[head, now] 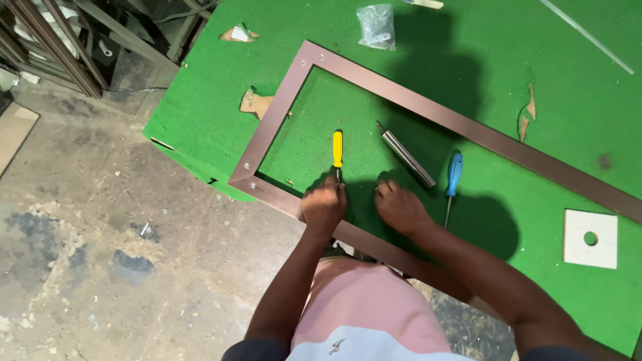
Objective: The person assembles a rectangular metal frame on a green workbench. They use a white square template to align the corners and insert screws to join the frame pieces. The person uses a screwdriver and a metal rod to tighten the screws at each corner.
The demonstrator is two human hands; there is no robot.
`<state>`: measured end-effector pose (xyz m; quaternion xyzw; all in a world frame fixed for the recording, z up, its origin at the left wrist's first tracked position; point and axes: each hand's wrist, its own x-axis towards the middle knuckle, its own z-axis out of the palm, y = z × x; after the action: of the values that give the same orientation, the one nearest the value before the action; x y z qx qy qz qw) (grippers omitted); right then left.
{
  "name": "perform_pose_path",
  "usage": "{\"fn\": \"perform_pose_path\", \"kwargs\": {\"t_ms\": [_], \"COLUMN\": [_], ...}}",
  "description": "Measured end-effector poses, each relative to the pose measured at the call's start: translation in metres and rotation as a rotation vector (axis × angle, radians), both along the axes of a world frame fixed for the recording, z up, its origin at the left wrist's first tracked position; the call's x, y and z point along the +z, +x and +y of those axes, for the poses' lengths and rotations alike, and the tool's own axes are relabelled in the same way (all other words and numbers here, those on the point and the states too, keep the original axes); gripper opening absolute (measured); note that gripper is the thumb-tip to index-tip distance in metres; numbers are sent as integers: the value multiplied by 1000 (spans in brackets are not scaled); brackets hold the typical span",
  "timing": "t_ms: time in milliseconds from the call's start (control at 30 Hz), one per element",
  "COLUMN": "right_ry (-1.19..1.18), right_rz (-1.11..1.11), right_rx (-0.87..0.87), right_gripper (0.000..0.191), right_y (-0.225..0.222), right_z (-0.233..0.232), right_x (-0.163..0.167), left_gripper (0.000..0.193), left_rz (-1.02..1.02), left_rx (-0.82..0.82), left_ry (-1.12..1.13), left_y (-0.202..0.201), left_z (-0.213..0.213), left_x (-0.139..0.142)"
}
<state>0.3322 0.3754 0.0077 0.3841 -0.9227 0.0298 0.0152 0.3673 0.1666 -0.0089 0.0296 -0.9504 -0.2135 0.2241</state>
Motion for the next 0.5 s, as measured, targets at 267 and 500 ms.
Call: {"fn": "perform_pose_path", "kwargs": {"t_ms": [267, 500], "right_ry": [36, 88], "right_rz": [-94, -204], "right_rx": [11, 28], "right_gripper": [4, 10], "right_y": [-10, -20], "right_z": [-8, -17], "right_x": [11, 18], "left_gripper": [20, 22], "left_rz": [-110, -344], "left_rx": [3, 17], "left_ry": [68, 185], "left_y": [0, -3], "left_z": [-1, -2], "left_x": [6, 18]}}
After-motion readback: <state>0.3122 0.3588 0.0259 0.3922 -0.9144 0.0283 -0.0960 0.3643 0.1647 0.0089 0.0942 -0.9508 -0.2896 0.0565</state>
